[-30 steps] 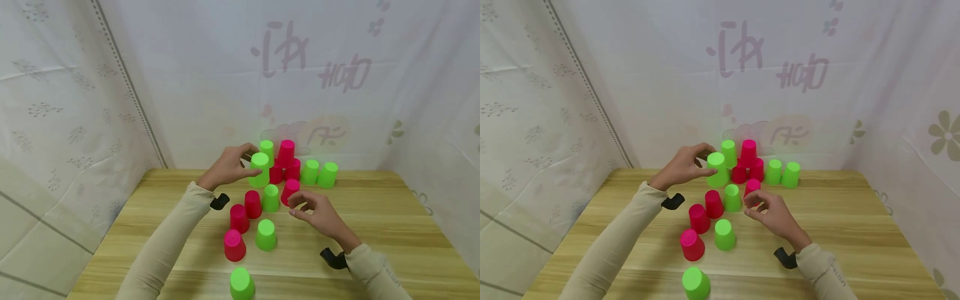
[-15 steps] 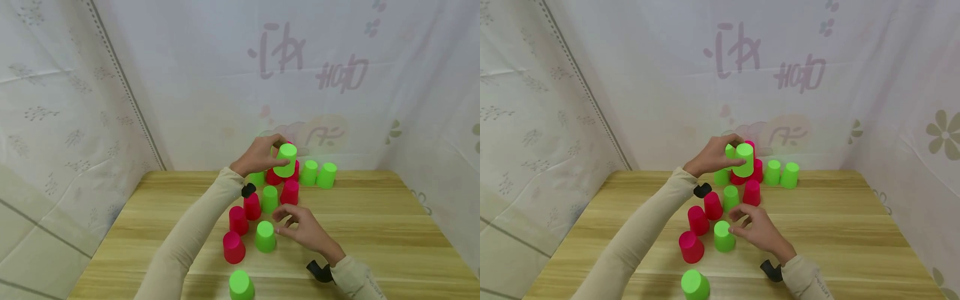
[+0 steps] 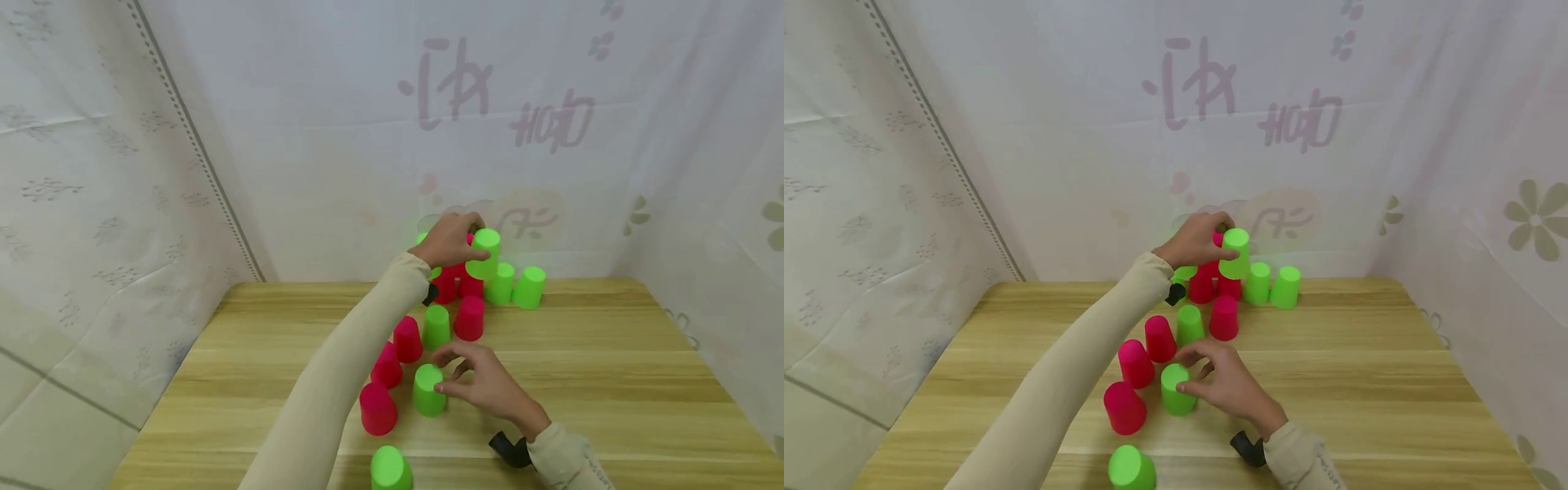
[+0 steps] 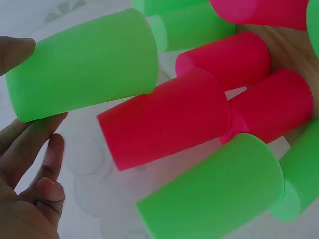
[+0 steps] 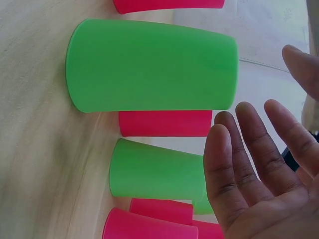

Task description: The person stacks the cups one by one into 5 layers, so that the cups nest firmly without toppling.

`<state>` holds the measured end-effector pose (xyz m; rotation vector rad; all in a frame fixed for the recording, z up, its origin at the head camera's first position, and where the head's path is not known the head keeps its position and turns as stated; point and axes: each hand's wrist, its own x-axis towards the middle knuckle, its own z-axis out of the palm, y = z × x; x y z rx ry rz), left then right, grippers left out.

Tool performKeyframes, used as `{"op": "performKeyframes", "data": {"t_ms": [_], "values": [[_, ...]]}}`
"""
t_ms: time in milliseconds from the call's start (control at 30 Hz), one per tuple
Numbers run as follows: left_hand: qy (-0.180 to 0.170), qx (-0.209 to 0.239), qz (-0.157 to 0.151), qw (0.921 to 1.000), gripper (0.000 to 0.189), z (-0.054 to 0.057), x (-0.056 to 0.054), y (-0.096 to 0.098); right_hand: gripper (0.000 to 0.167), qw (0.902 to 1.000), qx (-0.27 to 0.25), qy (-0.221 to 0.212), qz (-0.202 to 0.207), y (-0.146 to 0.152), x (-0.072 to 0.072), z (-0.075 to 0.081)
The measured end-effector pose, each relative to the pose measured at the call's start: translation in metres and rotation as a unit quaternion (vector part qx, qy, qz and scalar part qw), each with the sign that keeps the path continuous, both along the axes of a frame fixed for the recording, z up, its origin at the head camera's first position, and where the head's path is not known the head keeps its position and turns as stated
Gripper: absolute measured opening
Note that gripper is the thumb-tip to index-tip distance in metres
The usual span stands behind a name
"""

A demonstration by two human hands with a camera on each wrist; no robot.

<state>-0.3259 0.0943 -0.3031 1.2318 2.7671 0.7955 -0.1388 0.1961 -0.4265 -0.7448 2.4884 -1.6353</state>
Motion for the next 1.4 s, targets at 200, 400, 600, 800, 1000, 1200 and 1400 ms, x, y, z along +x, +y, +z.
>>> {"op": "performKeyframes", "data": {"t_ms": [200, 400, 600, 800, 1000, 1200, 1400], "values": [[0.013, -0.015, 0.004, 0.9998, 0.044, -0.003, -0.002, 0.009, 0.037, 0.9999, 0.014, 0.004, -0.002, -0.003, 0.001, -0.003], [0.026, -0.037, 0.039, 0.9982, 0.048, -0.007, -0.007, 0.017, 0.039, 0.9997, 0.022, 0.009, -0.006, -0.005, 0.002, -0.004], [0.063, -0.056, 0.053, 0.9951, 0.046, -0.014, -0.015, 0.022, 0.041, 0.9996, 0.025, 0.009, -0.013, -0.006, 0.003, -0.004], [0.086, -0.09, 0.08, 0.989, 0.047, -0.024, -0.019, 0.027, 0.04, 0.9994, 0.031, 0.008, -0.015, -0.006, 0.004, -0.004], [0.106, -0.128, 0.094, 0.9815, 0.048, -0.027, -0.02, 0.033, 0.038, 0.9992, 0.033, 0.006, -0.02, -0.005, 0.004, -0.005], [0.123, -0.161, 0.095, 0.9745, 0.048, -0.026, -0.019, 0.04, 0.038, 0.9994, 0.03, 0.005, -0.019, -0.006, 0.004, -0.006], [0.155, -0.193, 0.088, 0.9649, 0.049, -0.025, -0.019, 0.046, 0.039, 0.9992, 0.035, -0.001, -0.018, -0.009, 0.004, -0.007]]}}
